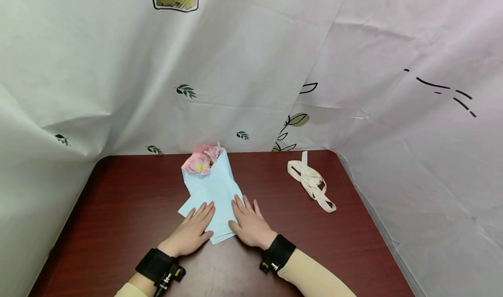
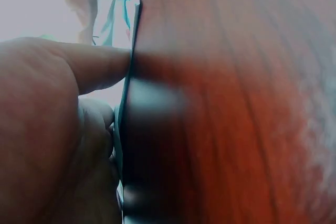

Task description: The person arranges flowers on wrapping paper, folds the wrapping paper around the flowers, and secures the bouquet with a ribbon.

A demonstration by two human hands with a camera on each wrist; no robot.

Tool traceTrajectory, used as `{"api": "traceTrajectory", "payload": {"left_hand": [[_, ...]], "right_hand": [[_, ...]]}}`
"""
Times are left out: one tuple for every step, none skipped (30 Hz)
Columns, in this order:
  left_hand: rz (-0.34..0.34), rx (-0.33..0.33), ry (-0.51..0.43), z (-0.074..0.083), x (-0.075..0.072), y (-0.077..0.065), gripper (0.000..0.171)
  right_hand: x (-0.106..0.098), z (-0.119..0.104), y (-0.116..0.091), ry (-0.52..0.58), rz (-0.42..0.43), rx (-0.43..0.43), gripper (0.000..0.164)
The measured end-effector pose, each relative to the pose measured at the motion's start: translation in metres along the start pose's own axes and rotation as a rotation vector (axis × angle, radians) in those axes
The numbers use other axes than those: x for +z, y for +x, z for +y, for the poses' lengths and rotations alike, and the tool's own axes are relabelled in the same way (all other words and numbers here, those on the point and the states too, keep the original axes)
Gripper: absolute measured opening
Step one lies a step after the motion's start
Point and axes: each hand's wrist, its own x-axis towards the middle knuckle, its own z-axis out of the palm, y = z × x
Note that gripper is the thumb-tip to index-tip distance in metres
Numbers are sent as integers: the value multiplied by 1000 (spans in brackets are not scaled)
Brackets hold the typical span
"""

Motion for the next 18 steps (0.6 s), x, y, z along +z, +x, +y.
{"api": "traceTrajectory", "payload": {"left_hand": [[-3, -6, 1, 2, -1, 0, 69], [-2, -4, 5, 5, -1, 1, 69], [1, 8, 11, 9, -3, 2, 68], [9, 33, 28, 12, -3, 4, 66], [13, 61, 39, 17, -4, 6, 67], [13, 88, 45, 23, -4, 9, 68], [12, 120, 44, 28, -4, 13, 70], [9, 148, 44, 32, -2, 16, 70], [-13, 158, 38, 35, 0, 18, 70], [-44, 161, 20, 37, 4, 21, 69], [-75, 150, 6, 39, 7, 22, 71], [-96, 141, 7, 39, 13, 23, 72], [-125, 122, 1, 39, 18, 24, 76], [-152, 104, -1, 38, 22, 23, 81], [-173, 93, -2, 38, 24, 22, 85], [-181, 95, 1, 37, 27, 22, 89], [-183, 98, 9, 36, 28, 21, 92], [-190, 98, 1, 36, 28, 21, 94]], "right_hand": [[0, 4, -1, -11, 1, 8, 66], [0, 7, -2, -19, -4, 15, 65], [0, 10, -3, -26, -12, 17, 64], [1, 11, -3, -37, -20, 17, 64], [1, 12, -3, -48, -22, 15, 64], [1, 12, -3, -58, -20, 13, 64], [1, 12, -3, -67, -19, 14, 65], [2, 10, -2, -78, -17, 15, 65], [3, 9, -2, -94, -14, 16, 64], [2, 8, -2, -114, -9, 18, 64], [2, 8, -2, -133, -6, 17, 63], [2, 7, -2, -150, -3, 15, 62], [2, 7, -2, -166, -2, 13, 62], [2, 7, -2, -181, -1, 9, 61], [2, 8, -1, -193, 3, 3, 61], [2, 8, 0, -200, 5, -2, 60], [1, 9, 2, -206, 5, -4, 61], [0, 10, 5, -210, 7, -3, 61]]}}
